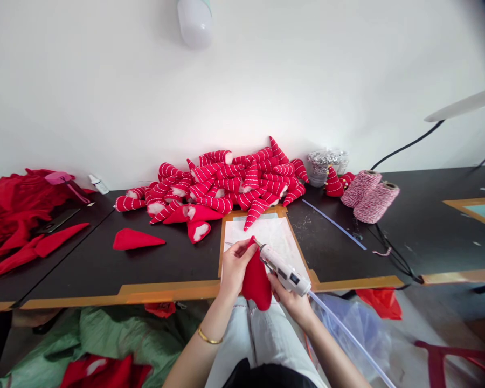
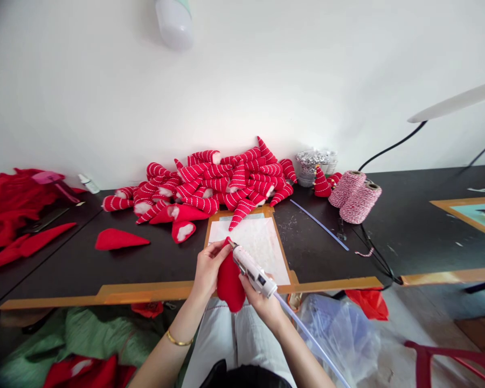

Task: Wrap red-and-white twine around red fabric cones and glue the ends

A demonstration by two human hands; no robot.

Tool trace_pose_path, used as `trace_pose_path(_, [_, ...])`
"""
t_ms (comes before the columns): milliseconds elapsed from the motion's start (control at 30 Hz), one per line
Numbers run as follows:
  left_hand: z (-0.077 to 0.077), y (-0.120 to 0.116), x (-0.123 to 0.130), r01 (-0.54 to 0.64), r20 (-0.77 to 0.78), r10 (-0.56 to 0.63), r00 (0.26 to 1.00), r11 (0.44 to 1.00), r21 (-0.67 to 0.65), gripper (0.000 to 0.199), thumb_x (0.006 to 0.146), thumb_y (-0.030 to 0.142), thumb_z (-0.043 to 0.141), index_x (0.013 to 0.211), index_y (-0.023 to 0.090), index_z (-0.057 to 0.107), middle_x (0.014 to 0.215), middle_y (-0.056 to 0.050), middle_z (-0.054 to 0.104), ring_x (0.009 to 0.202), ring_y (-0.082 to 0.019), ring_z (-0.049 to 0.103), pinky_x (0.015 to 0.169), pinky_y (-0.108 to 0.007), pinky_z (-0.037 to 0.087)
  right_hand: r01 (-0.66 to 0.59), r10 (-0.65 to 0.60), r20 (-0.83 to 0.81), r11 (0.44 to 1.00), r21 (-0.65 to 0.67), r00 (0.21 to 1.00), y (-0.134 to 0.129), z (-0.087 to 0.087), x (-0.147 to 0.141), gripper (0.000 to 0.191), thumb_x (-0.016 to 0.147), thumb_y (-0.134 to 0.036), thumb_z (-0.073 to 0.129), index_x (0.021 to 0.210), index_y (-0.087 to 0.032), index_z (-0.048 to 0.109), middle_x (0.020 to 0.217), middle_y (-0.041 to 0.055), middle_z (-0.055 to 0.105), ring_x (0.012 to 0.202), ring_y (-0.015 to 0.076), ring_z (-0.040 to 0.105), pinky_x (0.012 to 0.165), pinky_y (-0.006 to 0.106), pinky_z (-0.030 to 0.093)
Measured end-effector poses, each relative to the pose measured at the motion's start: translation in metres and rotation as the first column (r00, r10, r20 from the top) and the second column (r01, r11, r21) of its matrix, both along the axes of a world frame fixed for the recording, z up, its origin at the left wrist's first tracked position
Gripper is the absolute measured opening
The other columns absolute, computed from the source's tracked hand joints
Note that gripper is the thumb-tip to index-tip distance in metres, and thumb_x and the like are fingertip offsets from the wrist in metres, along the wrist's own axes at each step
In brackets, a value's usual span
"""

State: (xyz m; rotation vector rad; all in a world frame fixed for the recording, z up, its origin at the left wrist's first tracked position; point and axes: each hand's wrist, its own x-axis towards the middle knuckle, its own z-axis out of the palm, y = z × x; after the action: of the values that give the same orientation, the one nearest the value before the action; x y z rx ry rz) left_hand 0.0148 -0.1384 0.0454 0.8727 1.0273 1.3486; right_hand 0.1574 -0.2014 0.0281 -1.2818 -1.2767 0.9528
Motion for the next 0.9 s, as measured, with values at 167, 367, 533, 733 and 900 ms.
trace_pose_path(167, [0.0, 0.001, 0.0, 0.0, -0.015, 0.0, 1.0, 1.0, 0.004, 0.034, 0.069, 0.04, 0.086, 0.093, 0.018, 0.077, 0.089, -0.006, 0.079, 0.079, -0.02, 0.071, 0.074, -0.028, 0.054, -0.016, 0.016, 0.025, 1.0, 0.007, 1.0, 0.001, -0.004, 0.001, 0.043, 0.081, -0.055, 0.066, 0.055, -0.024, 0.051, 0.047, -0.0018, 0.05, 0.045, 0.0141, 0.048, 0.05, 0.028, 0.047])
trace_pose_path(367, [0.0, 0.001, 0.001, 0.0, 0.005, 0.0, 1.0, 1.0, -0.001, 0.033, 0.068, 0.038, 0.087, 0.091, 0.017, 0.078, 0.087, -0.005, 0.079, 0.077, -0.018, 0.07, 0.072, -0.026, 0.054, -0.033, 0.033, 0.0, 0.999, 0.008, 0.999, 0.002, -0.003, 0.001, 0.041, 0.082, -0.051, 0.066, 0.056, -0.024, 0.05, 0.047, -0.0016, 0.05, 0.044, 0.0146, 0.047, 0.049, 0.029, 0.047])
trace_pose_path(533, [0.001, 0.001, 0.001, -0.006, -0.02, 0.007, 1.0, 1.0, 0.009, 0.034, 0.069, 0.04, 0.086, 0.093, 0.018, 0.078, 0.086, -0.005, 0.079, 0.077, -0.018, 0.07, 0.072, -0.027, 0.054, 0.018, -0.02, 0.032, 0.999, 0.051, 0.999, 0.003, -0.001, 0.004, 0.035, 0.078, -0.048, 0.07, 0.058, -0.023, 0.056, 0.05, 0.0007, 0.056, 0.047, 0.0167, 0.051, 0.049, 0.029, 0.049])
trace_pose_path(733, [0.001, 0.006, 0.001, -0.018, -0.089, 0.025, 0.996, 0.997, 0.076, 0.037, 0.072, 0.044, 0.083, 0.097, 0.018, 0.078, 0.089, -0.006, 0.079, 0.078, -0.02, 0.071, 0.072, -0.028, 0.054, 0.034, -0.039, 0.06, 0.996, 0.08, 0.997, 0.002, -0.009, 0.014, 0.025, 0.08, -0.046, 0.07, 0.075, -0.021, 0.068, 0.065, 0.0042, 0.068, 0.056, 0.0197, 0.063, 0.056, 0.029, 0.051])
trace_pose_path(900, [-0.017, 0.013, 0.017, 0.058, -0.2, -0.009, 0.98, 0.968, 0.242, 0.031, 0.074, 0.037, 0.081, 0.098, 0.017, 0.077, 0.104, -0.011, 0.078, 0.098, -0.025, 0.072, 0.09, -0.035, 0.055, 0.252, -0.254, -0.159, 0.967, -0.031, 0.954, 0.02, -0.02, 0.01, 0.032, 0.074, -0.049, 0.075, 0.084, -0.021, 0.064, 0.072, 0.0035, 0.069, 0.053, 0.0151, 0.058, 0.052, 0.027, 0.049])
